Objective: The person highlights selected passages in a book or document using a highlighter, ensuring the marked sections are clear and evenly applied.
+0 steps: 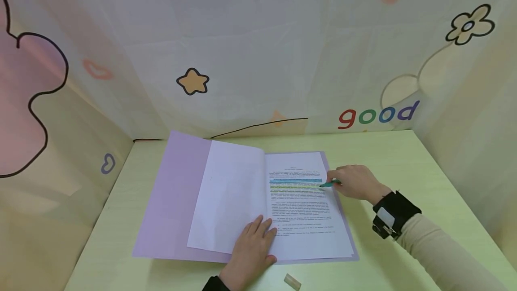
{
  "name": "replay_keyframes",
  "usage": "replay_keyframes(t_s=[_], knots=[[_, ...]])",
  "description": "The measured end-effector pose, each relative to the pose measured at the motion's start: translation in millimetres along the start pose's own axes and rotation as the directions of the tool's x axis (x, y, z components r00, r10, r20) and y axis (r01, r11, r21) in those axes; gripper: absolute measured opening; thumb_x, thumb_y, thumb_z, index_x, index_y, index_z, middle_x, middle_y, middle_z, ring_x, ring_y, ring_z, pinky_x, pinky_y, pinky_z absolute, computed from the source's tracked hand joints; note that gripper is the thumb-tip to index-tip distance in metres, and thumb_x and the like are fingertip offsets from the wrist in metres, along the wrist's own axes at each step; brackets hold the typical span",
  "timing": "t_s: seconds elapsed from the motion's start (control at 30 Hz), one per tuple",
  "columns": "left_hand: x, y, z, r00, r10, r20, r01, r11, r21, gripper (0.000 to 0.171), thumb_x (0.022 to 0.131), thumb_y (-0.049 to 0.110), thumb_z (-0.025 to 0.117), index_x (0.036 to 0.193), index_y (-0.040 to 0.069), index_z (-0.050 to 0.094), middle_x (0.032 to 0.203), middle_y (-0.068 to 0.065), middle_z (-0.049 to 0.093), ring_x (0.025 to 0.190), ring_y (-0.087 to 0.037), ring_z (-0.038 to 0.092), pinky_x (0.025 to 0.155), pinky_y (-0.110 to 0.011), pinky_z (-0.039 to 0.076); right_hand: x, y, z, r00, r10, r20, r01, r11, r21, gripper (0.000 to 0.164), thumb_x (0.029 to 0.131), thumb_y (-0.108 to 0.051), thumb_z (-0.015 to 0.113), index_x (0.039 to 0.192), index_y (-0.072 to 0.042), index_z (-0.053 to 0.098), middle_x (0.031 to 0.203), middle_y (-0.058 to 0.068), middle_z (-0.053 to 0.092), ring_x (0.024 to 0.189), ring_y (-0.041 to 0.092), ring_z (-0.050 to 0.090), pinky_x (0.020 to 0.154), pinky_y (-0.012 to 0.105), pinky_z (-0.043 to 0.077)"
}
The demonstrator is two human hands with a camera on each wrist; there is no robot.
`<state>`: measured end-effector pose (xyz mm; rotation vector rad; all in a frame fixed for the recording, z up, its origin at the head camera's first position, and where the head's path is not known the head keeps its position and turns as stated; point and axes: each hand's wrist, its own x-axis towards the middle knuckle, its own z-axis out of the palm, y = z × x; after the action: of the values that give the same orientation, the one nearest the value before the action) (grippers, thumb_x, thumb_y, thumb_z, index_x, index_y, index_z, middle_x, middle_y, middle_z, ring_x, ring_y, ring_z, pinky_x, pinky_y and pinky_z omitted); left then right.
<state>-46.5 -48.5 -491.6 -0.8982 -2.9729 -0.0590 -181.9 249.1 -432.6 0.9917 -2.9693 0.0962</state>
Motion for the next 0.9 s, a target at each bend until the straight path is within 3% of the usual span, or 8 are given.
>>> replay_keyframes(t_s=[0.5,0.9], knots=[[0.2,0.8,0.1,1.0,-0.012,0.029,0.012,1.0,0.007,0.063,0.074,0.049,0.066,0.125,0.014,0.052,0.135,-0.007,0.044,0.127,-0.027,0.031,0.103,-0.038,0.031,31,-34,12,0.996,-0.08,-0.037,0.08,0.997,0.016,0.011,0.078,-0.014,0.065,0.087,-0.02,0.065,0.075,-0.001,0.063,0.052,0.008,0.039,0.041,0.02,0.027],[-0.7,-0.1,3.3,1.0,-0.002,-0.014,0.002,1.0,-0.005,0.064,0.072,0.049,0.068,0.123,0.012,0.054,0.133,-0.009,0.046,0.126,-0.029,0.033,0.101,-0.04,0.032,49,-57,22,0.994,-0.102,-0.036,0.103,0.994,0.021,0.011,0.079,-0.018,0.067,0.09,-0.02,0.066,0.083,0.0,0.067,0.058,0.009,0.047,0.045,0.019,0.035]])
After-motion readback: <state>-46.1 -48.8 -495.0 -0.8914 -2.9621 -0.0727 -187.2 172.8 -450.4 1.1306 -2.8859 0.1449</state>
